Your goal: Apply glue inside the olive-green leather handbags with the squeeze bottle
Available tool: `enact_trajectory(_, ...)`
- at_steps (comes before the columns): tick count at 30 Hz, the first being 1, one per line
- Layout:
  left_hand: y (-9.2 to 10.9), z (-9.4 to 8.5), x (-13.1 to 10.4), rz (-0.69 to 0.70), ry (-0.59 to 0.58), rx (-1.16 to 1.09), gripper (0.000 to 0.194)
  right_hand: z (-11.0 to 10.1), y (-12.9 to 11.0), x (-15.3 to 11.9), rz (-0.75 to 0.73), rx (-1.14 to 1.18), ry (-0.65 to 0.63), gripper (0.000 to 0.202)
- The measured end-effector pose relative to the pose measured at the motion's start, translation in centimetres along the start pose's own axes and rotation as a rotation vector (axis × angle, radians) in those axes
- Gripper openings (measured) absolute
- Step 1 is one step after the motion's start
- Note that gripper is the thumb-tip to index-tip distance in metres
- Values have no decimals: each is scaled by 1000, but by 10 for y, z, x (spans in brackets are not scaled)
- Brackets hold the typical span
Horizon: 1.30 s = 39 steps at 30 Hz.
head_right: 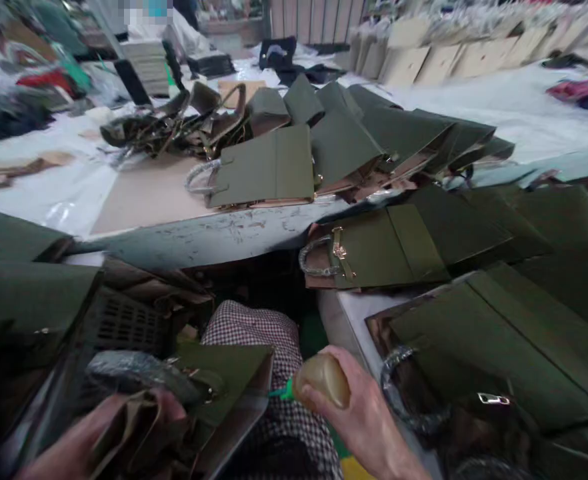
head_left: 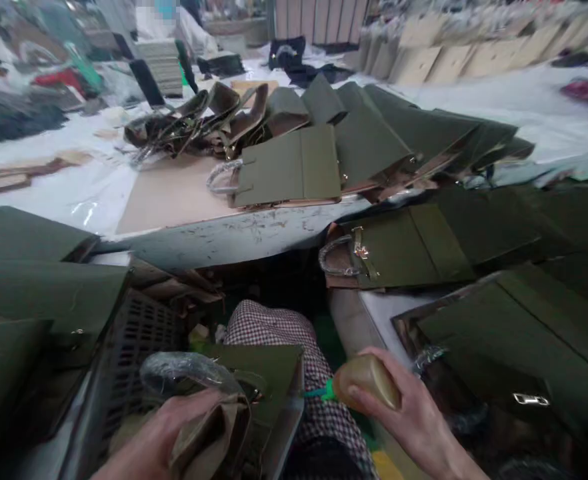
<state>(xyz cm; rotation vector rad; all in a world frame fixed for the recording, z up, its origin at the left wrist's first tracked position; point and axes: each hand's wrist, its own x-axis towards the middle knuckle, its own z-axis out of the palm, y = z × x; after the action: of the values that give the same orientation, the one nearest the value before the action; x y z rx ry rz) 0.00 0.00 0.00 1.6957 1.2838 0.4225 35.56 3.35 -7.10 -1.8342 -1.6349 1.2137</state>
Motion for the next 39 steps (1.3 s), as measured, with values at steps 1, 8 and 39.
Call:
enact_trajectory(1, 2, 0, 2, -3, -21, -23, 39, 0, 1, -1, -8, -1, 4, 55)
enact_trajectory(8, 3, 4, 2, -4, -110, -140, 32, 3, 5, -1, -64, -21, 11, 51)
enact_trajectory(39, 10, 17, -3, 155, -47, -21, 15, 12, 14, 7, 374, 367, -317, 55)
